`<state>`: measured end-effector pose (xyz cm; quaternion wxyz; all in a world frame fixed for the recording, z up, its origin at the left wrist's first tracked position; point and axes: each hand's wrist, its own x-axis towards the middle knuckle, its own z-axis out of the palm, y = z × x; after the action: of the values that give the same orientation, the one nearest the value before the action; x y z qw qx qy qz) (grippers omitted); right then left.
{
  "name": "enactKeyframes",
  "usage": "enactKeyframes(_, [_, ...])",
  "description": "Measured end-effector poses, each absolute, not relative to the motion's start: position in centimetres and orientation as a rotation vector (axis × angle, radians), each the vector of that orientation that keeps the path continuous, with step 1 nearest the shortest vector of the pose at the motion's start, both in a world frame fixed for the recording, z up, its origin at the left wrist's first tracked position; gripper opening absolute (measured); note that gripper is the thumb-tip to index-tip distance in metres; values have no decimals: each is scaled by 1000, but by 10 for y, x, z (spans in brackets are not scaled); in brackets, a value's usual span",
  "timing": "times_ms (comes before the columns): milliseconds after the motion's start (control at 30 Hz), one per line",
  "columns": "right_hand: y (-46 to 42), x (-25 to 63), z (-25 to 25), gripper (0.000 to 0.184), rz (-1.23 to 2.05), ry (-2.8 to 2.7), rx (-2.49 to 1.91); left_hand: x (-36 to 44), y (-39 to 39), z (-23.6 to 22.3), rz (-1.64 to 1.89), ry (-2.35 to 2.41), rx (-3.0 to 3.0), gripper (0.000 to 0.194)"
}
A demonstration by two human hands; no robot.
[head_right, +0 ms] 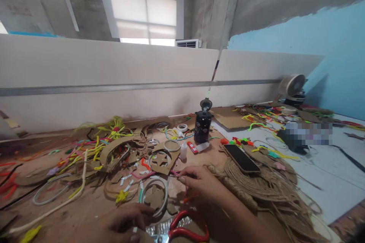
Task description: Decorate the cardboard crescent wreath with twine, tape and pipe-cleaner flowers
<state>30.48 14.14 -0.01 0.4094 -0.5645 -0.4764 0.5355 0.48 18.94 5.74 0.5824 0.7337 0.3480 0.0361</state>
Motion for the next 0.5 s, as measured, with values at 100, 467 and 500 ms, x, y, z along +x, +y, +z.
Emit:
enactKeyframes(100, [142, 305, -5, 54, 1419, -1103, -1371, 17, 191, 48, 6, 804, 1785, 24])
enactKeyframes(467, [140, 295, -11, 53, 1308, -1140, -1266, 20, 186, 60, -77, 899, 1799, 28])
enactKeyframes(500, [139, 295, -14, 53, 1318, -1116, -1262, 20, 187, 63, -101, 919, 1804, 27])
